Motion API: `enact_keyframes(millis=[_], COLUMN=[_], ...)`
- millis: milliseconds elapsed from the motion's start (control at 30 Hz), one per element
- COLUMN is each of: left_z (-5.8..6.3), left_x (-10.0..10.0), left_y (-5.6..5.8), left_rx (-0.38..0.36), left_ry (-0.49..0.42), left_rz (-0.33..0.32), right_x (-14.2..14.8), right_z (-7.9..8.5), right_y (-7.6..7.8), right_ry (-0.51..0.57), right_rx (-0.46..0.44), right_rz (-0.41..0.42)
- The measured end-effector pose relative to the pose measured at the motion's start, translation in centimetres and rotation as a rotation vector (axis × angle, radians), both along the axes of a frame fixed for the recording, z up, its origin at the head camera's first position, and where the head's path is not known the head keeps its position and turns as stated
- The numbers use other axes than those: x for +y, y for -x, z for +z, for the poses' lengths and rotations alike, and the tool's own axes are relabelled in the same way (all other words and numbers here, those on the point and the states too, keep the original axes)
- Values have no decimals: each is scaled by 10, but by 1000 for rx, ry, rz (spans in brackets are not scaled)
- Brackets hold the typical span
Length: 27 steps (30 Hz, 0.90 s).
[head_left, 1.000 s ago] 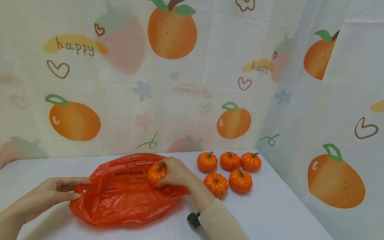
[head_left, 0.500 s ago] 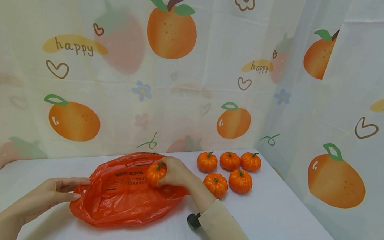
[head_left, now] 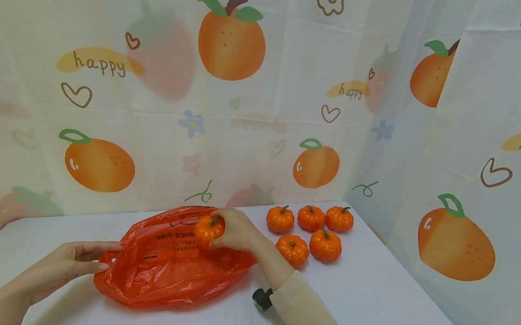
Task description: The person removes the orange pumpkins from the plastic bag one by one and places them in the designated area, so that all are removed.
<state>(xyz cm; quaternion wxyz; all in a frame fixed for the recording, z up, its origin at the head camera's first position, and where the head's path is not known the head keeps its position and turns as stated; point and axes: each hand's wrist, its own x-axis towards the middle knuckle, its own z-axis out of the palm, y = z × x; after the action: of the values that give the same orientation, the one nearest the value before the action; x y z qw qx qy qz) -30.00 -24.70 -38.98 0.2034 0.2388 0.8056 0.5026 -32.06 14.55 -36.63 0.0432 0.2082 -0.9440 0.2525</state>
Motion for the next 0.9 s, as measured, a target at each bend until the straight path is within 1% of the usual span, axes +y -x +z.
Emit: enact_keyframes(millis=[133, 233, 367, 500, 767, 900], left_z=[-1, 0, 1, 1, 2, 2], left_x=[-1, -1, -2, -2, -2, -2], left_y=[0, -1, -1, -1, -3, -2], left_rx=[18, 14, 8, 16, 24, 9], left_ry=[-16, -5, 3, 0, 16, 14], left_rz=[-15, -8, 1, -2, 11, 14], right_x=[2, 6, 14, 21, 34, 41], right_z=[5, 9, 12, 16, 21, 21], right_y=[-5, -9, -10, -11, -13, -13], right_ry=[22, 41, 67, 83, 118, 129], right_rx=[7, 10, 32, 62, 74, 86], right_rz=[5, 4, 6, 17, 1, -2])
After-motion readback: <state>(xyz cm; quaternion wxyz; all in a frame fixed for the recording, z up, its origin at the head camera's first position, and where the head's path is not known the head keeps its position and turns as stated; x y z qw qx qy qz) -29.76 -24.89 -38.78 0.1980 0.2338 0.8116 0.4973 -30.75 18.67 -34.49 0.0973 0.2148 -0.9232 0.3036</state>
